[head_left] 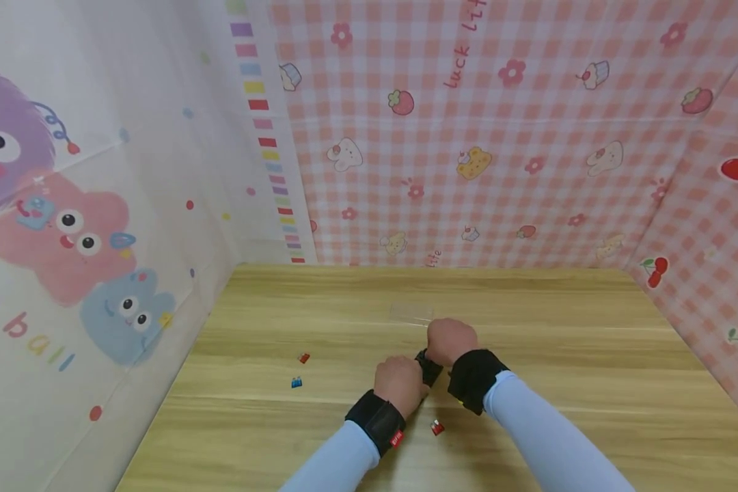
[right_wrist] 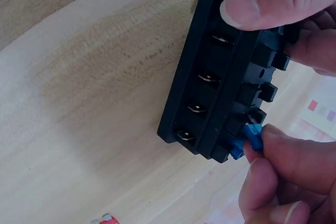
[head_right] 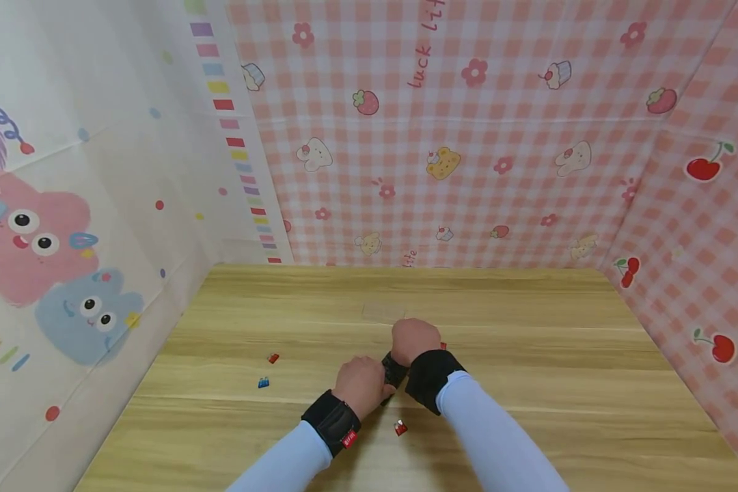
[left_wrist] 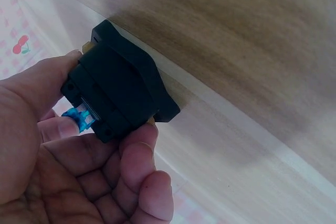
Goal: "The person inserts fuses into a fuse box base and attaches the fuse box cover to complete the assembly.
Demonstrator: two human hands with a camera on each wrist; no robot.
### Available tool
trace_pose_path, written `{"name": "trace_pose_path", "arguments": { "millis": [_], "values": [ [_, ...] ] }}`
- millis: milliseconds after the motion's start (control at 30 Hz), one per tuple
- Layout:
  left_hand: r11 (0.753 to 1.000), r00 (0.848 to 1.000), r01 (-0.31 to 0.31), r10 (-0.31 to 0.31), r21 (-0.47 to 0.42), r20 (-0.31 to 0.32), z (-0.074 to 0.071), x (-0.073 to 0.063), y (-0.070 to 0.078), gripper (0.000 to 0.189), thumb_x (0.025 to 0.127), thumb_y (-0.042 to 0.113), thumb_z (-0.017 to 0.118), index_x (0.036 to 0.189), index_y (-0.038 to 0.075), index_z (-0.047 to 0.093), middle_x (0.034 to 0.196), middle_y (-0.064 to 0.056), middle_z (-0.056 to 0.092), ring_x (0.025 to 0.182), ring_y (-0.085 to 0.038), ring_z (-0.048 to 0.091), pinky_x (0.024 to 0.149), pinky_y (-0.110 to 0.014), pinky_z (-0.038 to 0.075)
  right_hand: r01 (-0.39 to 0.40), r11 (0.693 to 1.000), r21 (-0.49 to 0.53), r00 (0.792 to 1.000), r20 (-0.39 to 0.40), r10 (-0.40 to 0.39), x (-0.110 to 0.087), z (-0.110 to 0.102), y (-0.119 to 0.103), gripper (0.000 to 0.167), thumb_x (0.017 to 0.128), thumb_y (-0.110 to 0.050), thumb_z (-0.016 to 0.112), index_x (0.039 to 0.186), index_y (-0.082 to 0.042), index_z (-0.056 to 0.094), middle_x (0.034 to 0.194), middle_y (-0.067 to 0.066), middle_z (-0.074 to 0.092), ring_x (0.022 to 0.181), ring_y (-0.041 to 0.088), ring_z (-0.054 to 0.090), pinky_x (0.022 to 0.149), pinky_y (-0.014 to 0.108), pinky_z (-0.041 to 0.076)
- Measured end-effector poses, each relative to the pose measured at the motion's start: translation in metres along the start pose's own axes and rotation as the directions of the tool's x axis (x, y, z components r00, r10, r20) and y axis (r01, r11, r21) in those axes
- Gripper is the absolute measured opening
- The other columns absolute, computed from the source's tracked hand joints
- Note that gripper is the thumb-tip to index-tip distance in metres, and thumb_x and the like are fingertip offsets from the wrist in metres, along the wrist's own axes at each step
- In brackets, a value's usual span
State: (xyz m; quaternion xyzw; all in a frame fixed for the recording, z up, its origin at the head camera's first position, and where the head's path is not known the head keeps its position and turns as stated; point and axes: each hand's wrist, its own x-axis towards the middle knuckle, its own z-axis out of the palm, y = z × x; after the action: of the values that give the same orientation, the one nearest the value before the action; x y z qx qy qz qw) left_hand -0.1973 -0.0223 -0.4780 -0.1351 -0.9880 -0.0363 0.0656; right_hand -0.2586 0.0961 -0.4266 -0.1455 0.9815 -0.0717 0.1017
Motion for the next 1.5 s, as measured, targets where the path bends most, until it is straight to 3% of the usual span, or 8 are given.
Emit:
{"name": "trace_pose_path", "arguments": {
  "millis": [433, 633, 867, 1100, 1333, 1500],
  "values": [
    [0.998, 1.000, -0.007, 0.008, 0.055, -0.027, 0.003, -0.001, 0.000, 0.038, 0.075, 0.046, 0.083, 0.064, 0.013, 0.069, 0.059, 0.000, 0.059, 0.056, -0.015, 0.056, 0.052, -0.032, 0.048, 0.068, 0.992, -0.104, 0.989, -0.121, -0.081, -0.001, 0.012, -0.006, 0.027, 0.083, -0.004, 0.068, 0.060, -0.010, 0.055, 0.061, 0.002, 0.052, 0.057, 0.017, 0.050, 0.055, 0.038, 0.049],
    [0.999, 0.999, -0.020, 0.022, 0.047, -0.030, 0.000, -0.003, 0.000, 0.038, 0.075, 0.046, 0.083, 0.065, 0.012, 0.069, 0.060, 0.001, 0.059, 0.058, -0.015, 0.058, 0.052, -0.031, 0.047, 0.041, 0.996, -0.080, 0.994, -0.095, -0.049, -0.002, 0.013, -0.008, 0.027, 0.085, -0.005, 0.066, 0.060, -0.009, 0.056, 0.062, 0.003, 0.052, 0.058, 0.018, 0.049, 0.054, 0.037, 0.047],
    [0.998, 0.998, -0.021, 0.024, 0.057, -0.051, 0.004, -0.002, 0.000, 0.038, 0.074, 0.046, 0.084, 0.065, 0.012, 0.068, 0.060, 0.000, 0.058, 0.057, -0.015, 0.057, 0.051, -0.031, 0.046, 0.057, 0.995, -0.085, 0.994, -0.089, -0.065, -0.001, 0.015, -0.004, 0.028, 0.084, -0.004, 0.066, 0.059, -0.010, 0.054, 0.061, 0.002, 0.051, 0.058, 0.017, 0.049, 0.055, 0.038, 0.048],
    [0.998, 0.999, -0.020, 0.022, 0.059, -0.029, 0.006, 0.000, 0.000, 0.039, 0.075, 0.047, 0.083, 0.064, 0.012, 0.068, 0.057, 0.001, 0.056, 0.055, -0.014, 0.055, 0.050, -0.031, 0.045, 0.050, 0.998, -0.046, 0.995, -0.081, -0.054, 0.000, 0.011, -0.003, 0.028, 0.084, -0.004, 0.067, 0.059, -0.009, 0.054, 0.059, 0.001, 0.048, 0.056, 0.017, 0.044, 0.054, 0.036, 0.043],
    [0.998, 0.999, -0.011, 0.012, 0.054, -0.029, 0.001, 0.000, 0.000, 0.039, 0.074, 0.046, 0.083, 0.066, 0.012, 0.068, 0.060, 0.000, 0.058, 0.057, -0.015, 0.057, 0.051, -0.031, 0.046, 0.086, 0.987, -0.133, 0.989, -0.110, -0.101, 0.000, 0.013, -0.007, 0.028, 0.083, -0.007, 0.068, 0.059, -0.011, 0.054, 0.061, 0.001, 0.052, 0.057, 0.017, 0.049, 0.054, 0.038, 0.047],
    [0.999, 1.000, -0.001, 0.002, 0.047, -0.012, 0.001, 0.000, 0.001, 0.039, 0.075, 0.047, 0.083, 0.067, 0.012, 0.069, 0.061, 0.000, 0.059, 0.058, -0.015, 0.057, 0.053, -0.031, 0.047, 0.070, 0.988, -0.140, 0.991, -0.100, -0.085, -0.001, 0.012, -0.010, 0.028, 0.084, -0.008, 0.068, 0.059, -0.010, 0.055, 0.061, 0.002, 0.052, 0.057, 0.017, 0.050, 0.053, 0.038, 0.047]
  ]
}}
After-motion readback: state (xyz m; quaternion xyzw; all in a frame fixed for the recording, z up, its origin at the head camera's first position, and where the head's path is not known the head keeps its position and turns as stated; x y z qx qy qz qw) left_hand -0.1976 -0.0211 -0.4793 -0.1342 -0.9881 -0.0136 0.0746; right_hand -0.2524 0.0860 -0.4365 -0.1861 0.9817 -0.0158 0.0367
